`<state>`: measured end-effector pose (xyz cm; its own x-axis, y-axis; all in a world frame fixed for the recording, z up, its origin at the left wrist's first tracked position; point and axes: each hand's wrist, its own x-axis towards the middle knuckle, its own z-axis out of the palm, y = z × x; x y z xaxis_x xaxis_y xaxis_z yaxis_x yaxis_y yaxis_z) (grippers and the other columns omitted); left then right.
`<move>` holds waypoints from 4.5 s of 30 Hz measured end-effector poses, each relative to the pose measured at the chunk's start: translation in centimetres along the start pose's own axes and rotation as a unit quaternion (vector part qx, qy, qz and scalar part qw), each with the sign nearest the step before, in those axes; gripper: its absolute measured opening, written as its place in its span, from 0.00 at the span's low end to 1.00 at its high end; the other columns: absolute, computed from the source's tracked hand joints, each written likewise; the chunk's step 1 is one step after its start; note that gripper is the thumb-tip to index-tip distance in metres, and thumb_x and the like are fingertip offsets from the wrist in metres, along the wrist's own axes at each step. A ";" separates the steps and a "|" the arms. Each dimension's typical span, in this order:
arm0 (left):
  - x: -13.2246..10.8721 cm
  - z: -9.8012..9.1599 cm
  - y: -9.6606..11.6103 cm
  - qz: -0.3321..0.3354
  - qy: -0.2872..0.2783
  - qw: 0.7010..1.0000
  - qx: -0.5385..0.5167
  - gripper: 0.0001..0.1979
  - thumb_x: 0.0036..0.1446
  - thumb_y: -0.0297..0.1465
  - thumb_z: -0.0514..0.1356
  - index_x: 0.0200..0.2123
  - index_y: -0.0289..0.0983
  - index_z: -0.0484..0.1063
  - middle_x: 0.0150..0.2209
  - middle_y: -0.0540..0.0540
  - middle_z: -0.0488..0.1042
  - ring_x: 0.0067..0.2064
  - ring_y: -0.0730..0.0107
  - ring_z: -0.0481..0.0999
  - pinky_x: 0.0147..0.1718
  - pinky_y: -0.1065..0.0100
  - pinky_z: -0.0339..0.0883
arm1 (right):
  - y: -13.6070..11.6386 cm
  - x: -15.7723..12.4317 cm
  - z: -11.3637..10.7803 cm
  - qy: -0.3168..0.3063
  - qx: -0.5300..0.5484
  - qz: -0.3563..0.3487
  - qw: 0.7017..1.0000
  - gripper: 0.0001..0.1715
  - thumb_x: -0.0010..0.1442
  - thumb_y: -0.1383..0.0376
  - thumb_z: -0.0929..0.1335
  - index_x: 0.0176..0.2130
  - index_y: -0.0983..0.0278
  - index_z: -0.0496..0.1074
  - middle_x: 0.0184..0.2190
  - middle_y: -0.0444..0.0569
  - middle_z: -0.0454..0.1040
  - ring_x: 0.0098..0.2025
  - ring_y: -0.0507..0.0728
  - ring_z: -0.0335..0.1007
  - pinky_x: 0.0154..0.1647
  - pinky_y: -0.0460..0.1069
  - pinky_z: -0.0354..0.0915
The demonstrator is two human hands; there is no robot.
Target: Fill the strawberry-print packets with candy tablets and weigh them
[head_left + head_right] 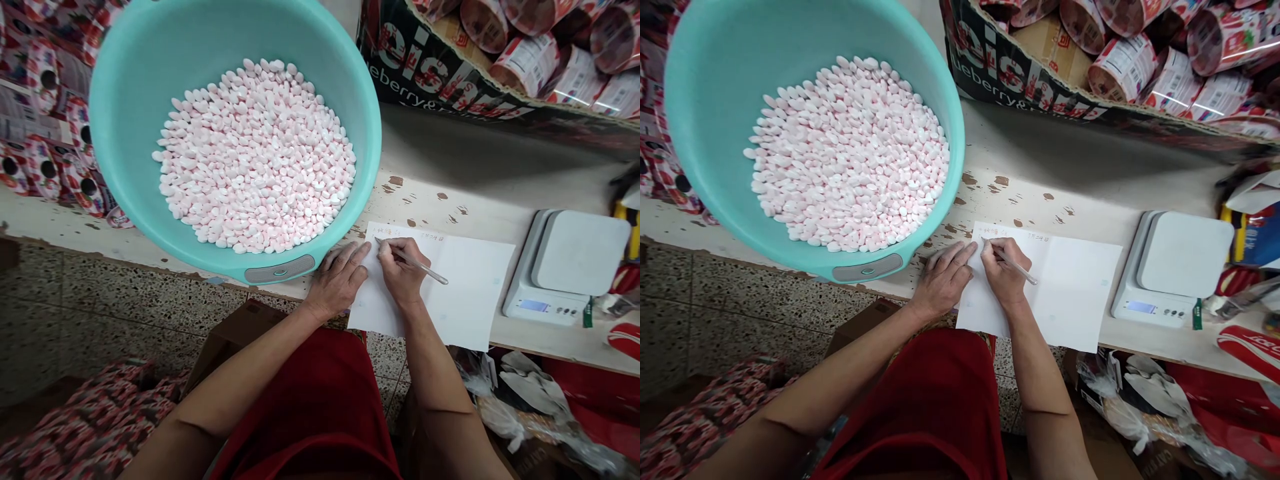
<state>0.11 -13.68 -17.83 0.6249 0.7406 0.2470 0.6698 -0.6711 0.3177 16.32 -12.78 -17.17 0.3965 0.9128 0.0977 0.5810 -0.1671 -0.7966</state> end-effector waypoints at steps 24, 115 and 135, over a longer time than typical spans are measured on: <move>0.0 0.0 -0.1 0.004 0.001 1.000 0.010 0.06 0.63 0.26 0.56 0.36 0.38 0.73 0.65 0.45 0.66 0.65 0.58 0.64 0.61 0.56 0.59 | -0.1 0.2 0.0 -0.008 -0.009 -0.024 1.000 0.06 0.60 0.64 0.68 0.30 0.61 0.71 0.23 0.41 0.75 0.23 0.49 0.71 0.26 0.46 0.66; 0.1 -0.1 0.0 0.000 0.001 1.000 0.011 0.06 0.62 0.26 0.57 0.37 0.38 0.74 0.64 0.46 0.67 0.65 0.60 0.63 0.62 0.56 0.58 | -0.2 0.2 -0.2 0.028 -0.002 0.023 0.999 0.06 0.58 0.64 0.66 0.29 0.62 0.68 0.21 0.40 0.71 0.21 0.48 0.65 0.23 0.46 0.63; 0.2 -0.1 0.1 0.002 0.005 1.000 0.018 0.05 0.63 0.27 0.57 0.36 0.39 0.73 0.64 0.46 0.68 0.64 0.59 0.64 0.62 0.57 0.58 | -0.1 0.1 -0.1 0.027 -0.010 0.022 0.999 0.07 0.59 0.63 0.66 0.29 0.61 0.68 0.22 0.40 0.72 0.21 0.48 0.65 0.24 0.46 0.64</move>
<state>0.21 -13.61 -17.67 0.6235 0.7384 0.2569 0.6814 -0.6744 0.2845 16.42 -12.69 -17.00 0.4598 0.8828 0.0961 0.5762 -0.2142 -0.7888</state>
